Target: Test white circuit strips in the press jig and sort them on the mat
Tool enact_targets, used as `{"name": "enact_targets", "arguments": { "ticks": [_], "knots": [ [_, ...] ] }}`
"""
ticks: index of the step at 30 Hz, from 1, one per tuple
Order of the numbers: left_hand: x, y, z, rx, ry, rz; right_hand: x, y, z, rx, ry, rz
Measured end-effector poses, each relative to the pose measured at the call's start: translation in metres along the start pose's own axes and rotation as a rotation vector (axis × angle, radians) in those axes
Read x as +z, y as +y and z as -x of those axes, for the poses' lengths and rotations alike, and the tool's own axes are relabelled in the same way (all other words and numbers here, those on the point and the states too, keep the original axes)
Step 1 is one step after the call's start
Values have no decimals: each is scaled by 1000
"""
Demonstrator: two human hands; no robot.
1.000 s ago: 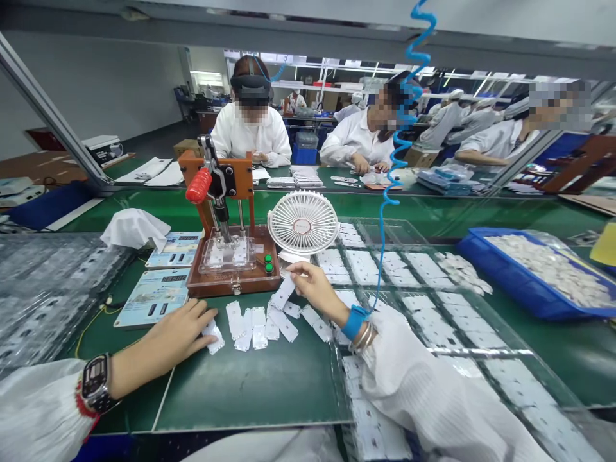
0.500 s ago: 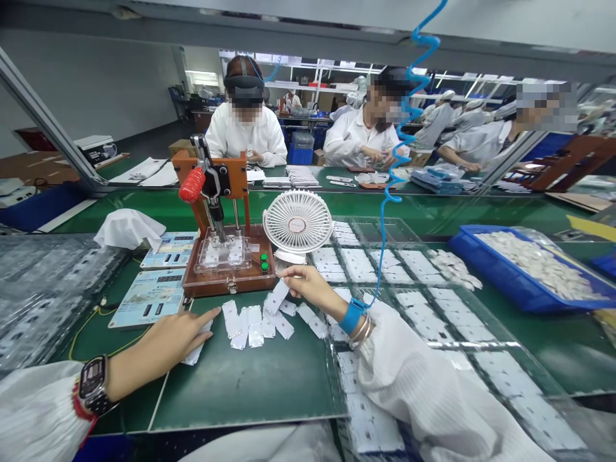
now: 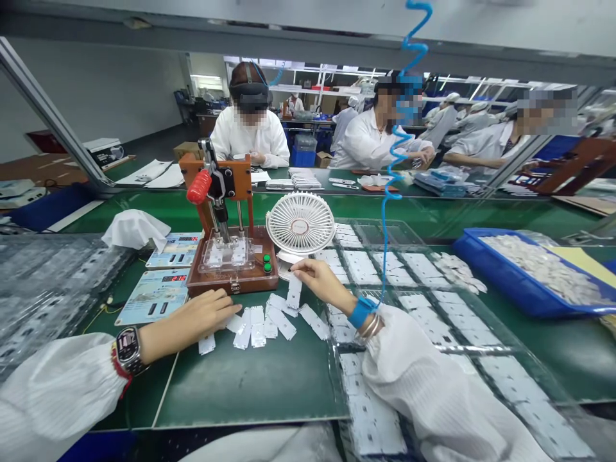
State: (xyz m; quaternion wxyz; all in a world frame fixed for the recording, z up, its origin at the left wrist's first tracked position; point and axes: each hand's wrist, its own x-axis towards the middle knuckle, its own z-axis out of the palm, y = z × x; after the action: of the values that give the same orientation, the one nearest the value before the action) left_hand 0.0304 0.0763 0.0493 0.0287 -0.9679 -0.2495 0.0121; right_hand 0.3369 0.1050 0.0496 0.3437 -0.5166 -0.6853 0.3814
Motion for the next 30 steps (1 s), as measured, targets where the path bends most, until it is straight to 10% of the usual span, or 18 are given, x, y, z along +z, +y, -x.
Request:
{"name": "enact_targets", "arguments": {
  "ticks": [13,21,30],
  "knots": [
    [-5,33,19,-320,-84,-22,-1,4,1,-60,-198,142],
    [-2,62,38,-512,-309,-46,6,8,-1,-289,159,288],
    [8,35,45,-375,-90,161,13,11,-1,-170,167,180]
  ]
}}
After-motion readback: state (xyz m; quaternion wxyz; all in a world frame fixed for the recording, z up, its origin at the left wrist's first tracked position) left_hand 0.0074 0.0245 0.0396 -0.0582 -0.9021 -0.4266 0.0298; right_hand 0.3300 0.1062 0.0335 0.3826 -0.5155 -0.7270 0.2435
